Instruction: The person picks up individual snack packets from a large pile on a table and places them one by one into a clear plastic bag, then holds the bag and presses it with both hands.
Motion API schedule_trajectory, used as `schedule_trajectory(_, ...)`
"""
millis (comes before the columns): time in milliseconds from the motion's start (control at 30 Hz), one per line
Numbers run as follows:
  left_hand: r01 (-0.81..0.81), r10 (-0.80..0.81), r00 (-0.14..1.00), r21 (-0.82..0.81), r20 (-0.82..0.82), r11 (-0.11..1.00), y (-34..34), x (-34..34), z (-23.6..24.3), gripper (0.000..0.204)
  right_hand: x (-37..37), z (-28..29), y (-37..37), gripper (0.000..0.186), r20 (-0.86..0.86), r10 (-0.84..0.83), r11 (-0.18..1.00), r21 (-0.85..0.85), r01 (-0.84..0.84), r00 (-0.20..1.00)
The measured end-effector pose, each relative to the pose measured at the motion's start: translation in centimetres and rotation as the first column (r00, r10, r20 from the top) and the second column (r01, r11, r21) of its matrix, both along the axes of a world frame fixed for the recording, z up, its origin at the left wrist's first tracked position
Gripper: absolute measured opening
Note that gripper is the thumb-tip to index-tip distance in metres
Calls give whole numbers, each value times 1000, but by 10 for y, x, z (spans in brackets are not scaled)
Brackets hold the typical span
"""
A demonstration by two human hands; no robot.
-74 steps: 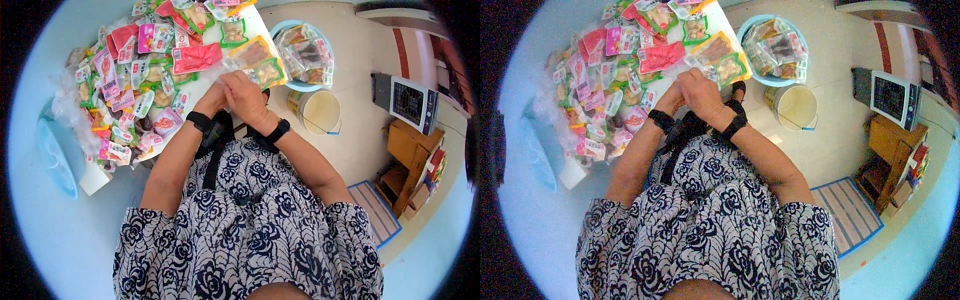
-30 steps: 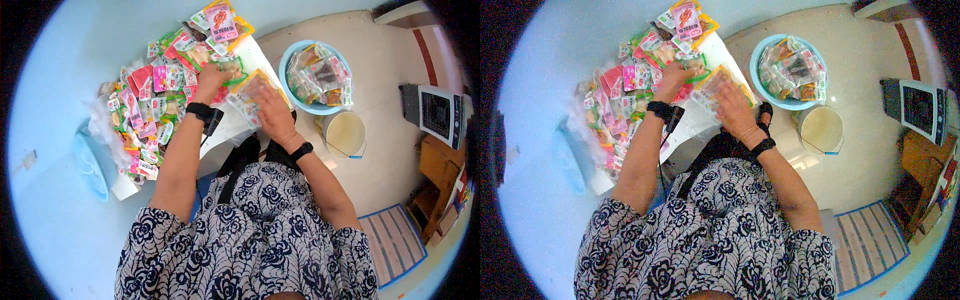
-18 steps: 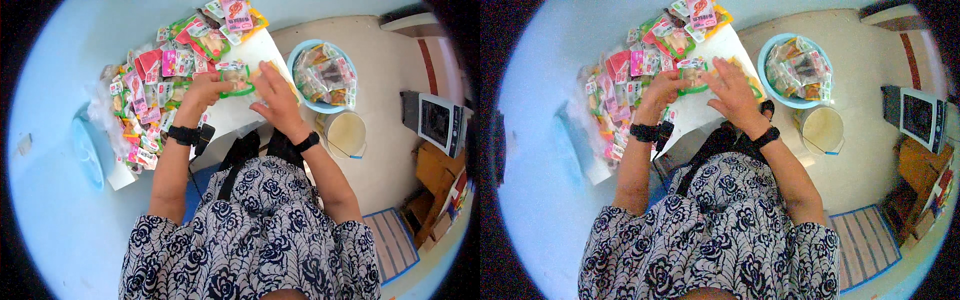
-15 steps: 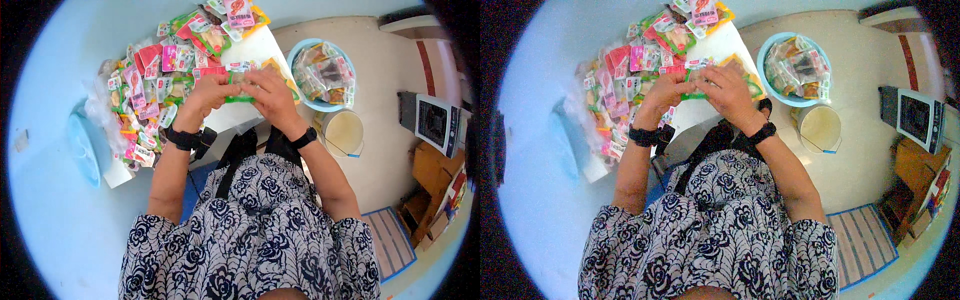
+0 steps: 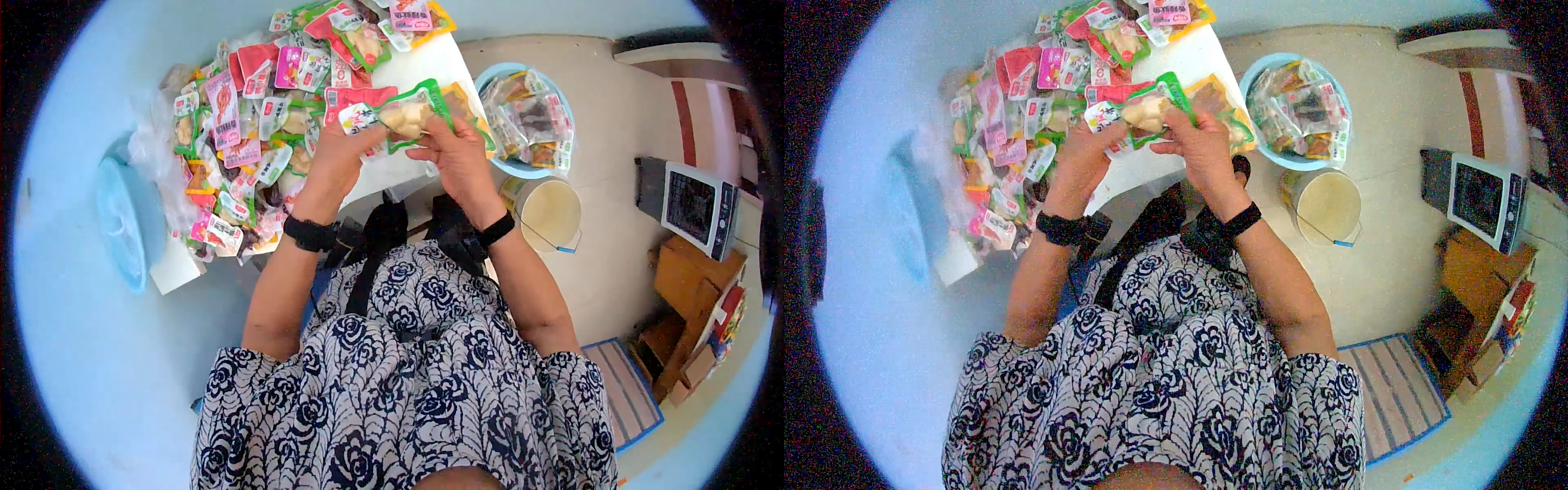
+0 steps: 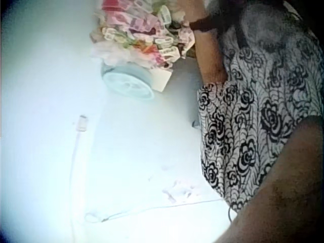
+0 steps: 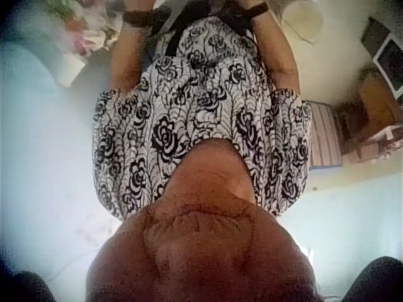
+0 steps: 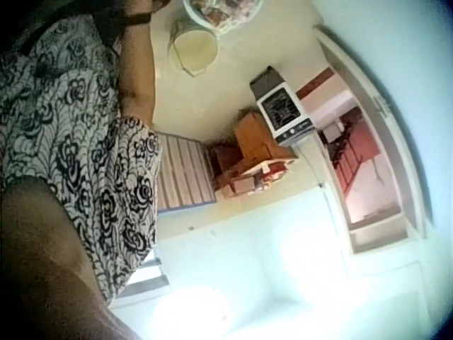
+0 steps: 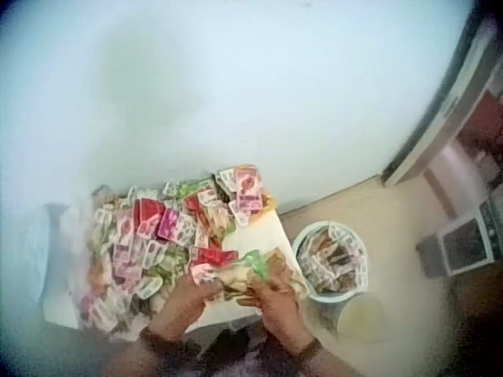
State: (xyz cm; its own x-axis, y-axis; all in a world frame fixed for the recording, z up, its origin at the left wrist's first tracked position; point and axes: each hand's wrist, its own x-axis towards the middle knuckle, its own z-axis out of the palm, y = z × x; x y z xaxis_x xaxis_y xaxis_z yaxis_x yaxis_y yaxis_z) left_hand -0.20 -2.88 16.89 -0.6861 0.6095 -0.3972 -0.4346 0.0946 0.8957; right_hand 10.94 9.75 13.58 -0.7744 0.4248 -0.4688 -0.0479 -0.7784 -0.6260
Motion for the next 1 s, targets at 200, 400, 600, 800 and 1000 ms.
schedule_trajectory(200,-265,264,964,-139,-30,954,-49,-27,-9,22,15,-49,15,31,274,-153,667,738,-105,950)
schedule_trajectory(400,-324,318,946,-195,-64,926,-108,-27,2,29,17,-22,-27,55,504,66,11,863,-506,861)
schedule_trajectory(600,-279,274,960,-209,-49,937,-123,6,-22,22,4,-64,-39,39,666,83,-147,744,-652,741)
schedule_trajectory(800,-223,219,975,-264,-47,938,-121,17,-33,20,9,-53,-30,35,611,93,-152,789,-595,786)
schedule_trajectory(1000,-292,285,956,-360,-74,886,-123,18,-28,20,-3,-71,-42,31,699,102,-255,706,-661,708)
